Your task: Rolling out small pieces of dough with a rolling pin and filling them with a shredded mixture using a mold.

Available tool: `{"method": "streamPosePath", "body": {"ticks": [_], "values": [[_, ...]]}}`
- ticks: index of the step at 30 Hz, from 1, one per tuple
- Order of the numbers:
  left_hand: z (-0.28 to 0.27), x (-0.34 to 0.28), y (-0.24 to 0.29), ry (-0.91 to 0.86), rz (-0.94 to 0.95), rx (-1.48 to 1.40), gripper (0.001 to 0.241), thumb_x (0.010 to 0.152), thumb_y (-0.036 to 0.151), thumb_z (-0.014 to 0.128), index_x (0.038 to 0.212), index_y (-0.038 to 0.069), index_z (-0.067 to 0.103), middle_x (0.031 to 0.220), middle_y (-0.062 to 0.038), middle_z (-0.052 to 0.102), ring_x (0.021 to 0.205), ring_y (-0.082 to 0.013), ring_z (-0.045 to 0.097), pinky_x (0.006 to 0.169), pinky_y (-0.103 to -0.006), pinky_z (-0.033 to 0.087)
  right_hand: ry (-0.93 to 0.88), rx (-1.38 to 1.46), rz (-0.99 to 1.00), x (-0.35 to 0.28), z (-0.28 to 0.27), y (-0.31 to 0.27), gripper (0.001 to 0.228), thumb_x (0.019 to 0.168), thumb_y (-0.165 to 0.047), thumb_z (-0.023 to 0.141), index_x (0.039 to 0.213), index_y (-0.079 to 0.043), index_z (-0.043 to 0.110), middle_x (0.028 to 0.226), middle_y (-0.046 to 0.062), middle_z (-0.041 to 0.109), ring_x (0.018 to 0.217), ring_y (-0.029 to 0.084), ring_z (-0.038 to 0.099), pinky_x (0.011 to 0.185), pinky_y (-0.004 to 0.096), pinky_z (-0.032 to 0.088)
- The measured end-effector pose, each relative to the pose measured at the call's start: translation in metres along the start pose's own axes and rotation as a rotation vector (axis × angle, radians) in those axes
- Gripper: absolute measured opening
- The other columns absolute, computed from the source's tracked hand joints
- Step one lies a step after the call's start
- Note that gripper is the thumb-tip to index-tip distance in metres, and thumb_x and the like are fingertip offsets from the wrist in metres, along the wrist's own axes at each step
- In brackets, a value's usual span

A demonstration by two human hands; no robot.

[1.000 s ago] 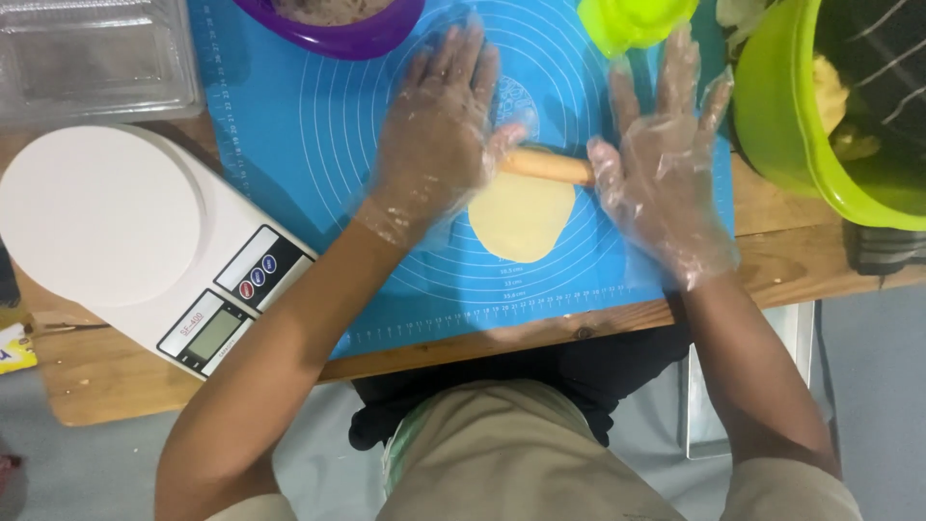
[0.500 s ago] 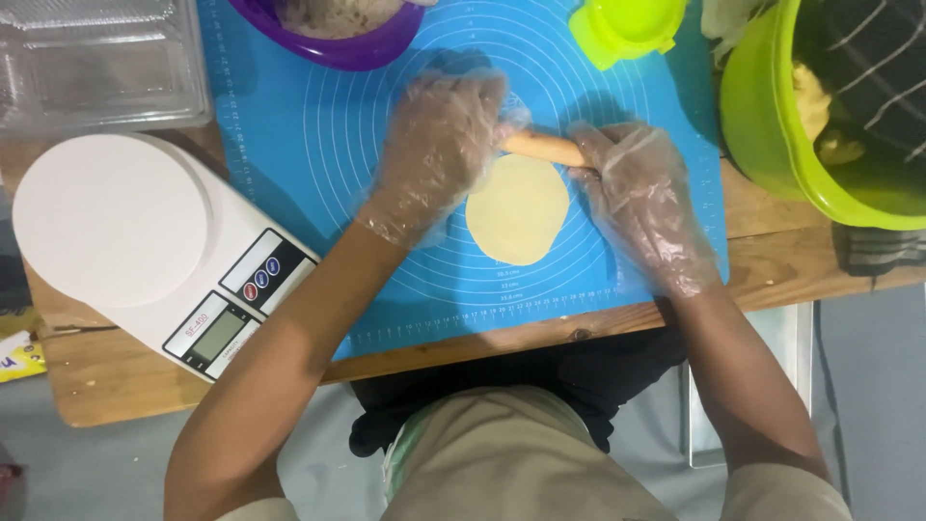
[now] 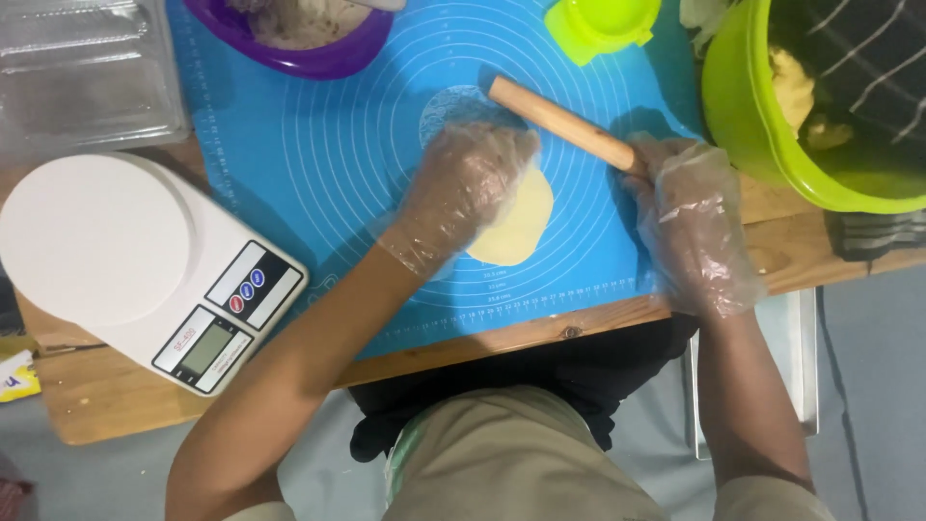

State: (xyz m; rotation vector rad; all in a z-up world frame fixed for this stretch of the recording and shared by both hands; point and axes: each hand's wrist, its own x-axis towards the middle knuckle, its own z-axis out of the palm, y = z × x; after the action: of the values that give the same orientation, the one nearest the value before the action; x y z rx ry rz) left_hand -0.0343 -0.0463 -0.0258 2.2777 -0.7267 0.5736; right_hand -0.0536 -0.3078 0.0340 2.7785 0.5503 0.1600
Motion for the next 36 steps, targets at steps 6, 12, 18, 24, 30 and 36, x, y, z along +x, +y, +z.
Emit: {"method": "streamPosePath", "body": {"ticks": [6,12,18,24,30,36], "values": [[0.027,-0.003,-0.025,-0.12,0.063,0.29,0.011,0.087,0.019,0.072,0.079,0.016,0.066,0.062,-0.001,0.061,0.065,-0.0243,0.068,0.059,-0.0407,0.057,0.113,0.114,0.002,-0.001,0.012,0.01,0.036,0.088,-0.038,0.081,0.121,-0.028,0.073,0.101,0.003,0.066,0.088,0.025,0.068,0.074,0.034,0.059],[0.023,-0.001,-0.018,-0.043,-0.144,0.025,0.019,0.088,0.022,0.073,0.079,0.012,0.06,0.062,-0.005,0.06,0.064,-0.0286,0.069,0.051,-0.0408,0.056,0.229,0.366,0.053,-0.005,-0.025,-0.015,0.042,0.091,-0.021,0.084,0.131,-0.011,0.074,0.121,0.019,0.066,0.105,0.04,0.067,0.085,0.045,0.057],[-0.045,0.018,0.033,-0.313,-0.384,-0.014,0.028,0.104,0.023,0.058,0.078,0.012,0.062,0.062,0.003,0.054,0.055,-0.0152,0.06,0.051,-0.0278,0.055,0.044,0.878,0.102,-0.017,-0.037,-0.054,0.036,0.089,-0.023,0.08,0.119,-0.003,0.076,0.121,0.023,0.066,0.112,0.046,0.064,0.09,0.046,0.057],[-0.09,0.014,0.068,-0.526,-0.08,0.237,0.017,0.106,0.015,0.058,0.09,0.009,0.062,0.07,0.0,0.057,0.066,-0.015,0.062,0.06,-0.0285,0.057,0.113,1.136,-0.001,-0.035,-0.015,-0.075,0.024,0.093,-0.016,0.07,0.117,-0.013,0.072,0.123,0.017,0.063,0.12,0.037,0.061,0.102,0.045,0.052],[-0.131,0.005,0.088,-0.578,-0.046,0.136,0.013,0.094,-0.005,0.066,0.095,0.008,0.062,0.073,-0.008,0.059,0.063,-0.0184,0.066,0.054,-0.0375,0.061,0.11,1.833,-0.259,-0.035,-0.025,-0.074,0.027,0.089,0.014,0.06,0.113,0.0,0.063,0.111,0.017,0.07,0.092,0.025,0.072,0.083,0.035,0.059],[-0.127,-0.012,0.096,-0.417,-0.568,-0.33,0.017,0.1,0.018,0.062,0.117,0.017,0.063,0.091,-0.007,0.069,0.077,-0.0283,0.074,0.064,-0.0411,0.066,0.073,2.025,-0.286,-0.031,-0.055,-0.055,0.028,0.084,0.015,0.059,0.108,0.005,0.067,0.083,0.021,0.074,0.05,0.02,0.067,0.049,0.029,0.055]]}}
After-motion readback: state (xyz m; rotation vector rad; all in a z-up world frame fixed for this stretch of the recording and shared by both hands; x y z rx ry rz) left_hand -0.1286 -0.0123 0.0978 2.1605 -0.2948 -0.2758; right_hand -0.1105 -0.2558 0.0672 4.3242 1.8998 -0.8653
